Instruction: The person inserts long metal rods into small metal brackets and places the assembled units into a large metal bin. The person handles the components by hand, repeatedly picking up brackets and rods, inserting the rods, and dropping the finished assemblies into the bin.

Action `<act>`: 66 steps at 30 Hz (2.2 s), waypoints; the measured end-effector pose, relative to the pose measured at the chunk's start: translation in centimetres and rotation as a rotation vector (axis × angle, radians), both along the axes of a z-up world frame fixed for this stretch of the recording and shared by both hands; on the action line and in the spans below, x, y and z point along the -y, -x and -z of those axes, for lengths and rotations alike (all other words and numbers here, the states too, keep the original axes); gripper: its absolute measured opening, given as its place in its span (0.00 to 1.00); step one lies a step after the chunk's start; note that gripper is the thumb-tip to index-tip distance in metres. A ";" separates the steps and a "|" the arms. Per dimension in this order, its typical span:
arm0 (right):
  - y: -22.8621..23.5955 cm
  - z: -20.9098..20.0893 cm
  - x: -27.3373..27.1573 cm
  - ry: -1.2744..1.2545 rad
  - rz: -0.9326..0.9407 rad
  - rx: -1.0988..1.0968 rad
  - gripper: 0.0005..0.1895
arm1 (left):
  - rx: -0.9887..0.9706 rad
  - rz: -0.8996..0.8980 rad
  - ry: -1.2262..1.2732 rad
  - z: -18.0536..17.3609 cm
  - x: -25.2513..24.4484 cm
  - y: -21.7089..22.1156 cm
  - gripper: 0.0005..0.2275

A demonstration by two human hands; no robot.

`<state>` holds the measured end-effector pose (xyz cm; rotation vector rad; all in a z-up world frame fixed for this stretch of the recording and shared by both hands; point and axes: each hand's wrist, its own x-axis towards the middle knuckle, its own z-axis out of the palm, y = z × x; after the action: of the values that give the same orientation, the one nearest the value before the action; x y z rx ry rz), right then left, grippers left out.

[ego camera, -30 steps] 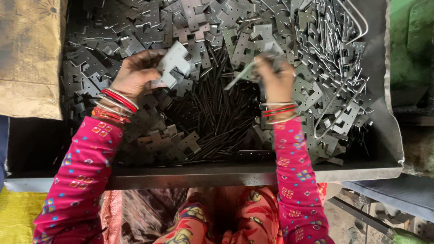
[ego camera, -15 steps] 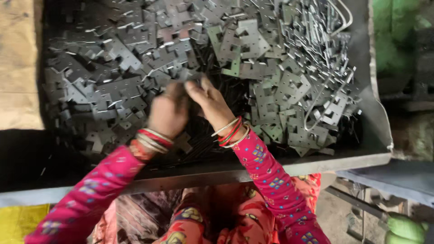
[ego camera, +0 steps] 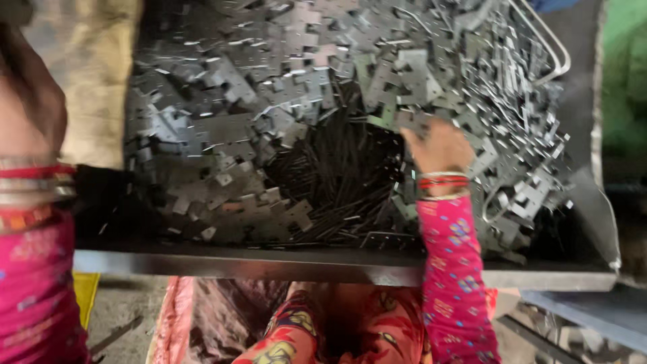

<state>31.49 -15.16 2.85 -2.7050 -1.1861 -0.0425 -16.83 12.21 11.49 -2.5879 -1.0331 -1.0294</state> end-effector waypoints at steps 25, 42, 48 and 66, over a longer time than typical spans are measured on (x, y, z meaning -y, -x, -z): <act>-0.1 -3.6 4.4 -1.216 -0.131 -1.609 0.18 | -0.556 0.235 0.426 11.9 7.3 -20.9 0.19; 8.8 6.8 -4.0 -0.202 -0.500 -0.110 0.23 | -0.478 0.361 0.336 12.8 7.2 -20.4 0.18; 7.8 6.8 -3.9 0.049 -0.401 -0.199 0.22 | 0.017 0.429 0.518 11.6 7.8 -20.2 0.18; 1.9 1.4 -1.2 -0.519 -0.277 -0.388 0.10 | 0.965 0.490 1.655 10.5 4.6 -18.2 0.20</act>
<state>29.58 -13.94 1.43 -1.9767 -1.2092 0.1794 1.38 7.58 0.97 -3.6163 -2.2192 -2.4661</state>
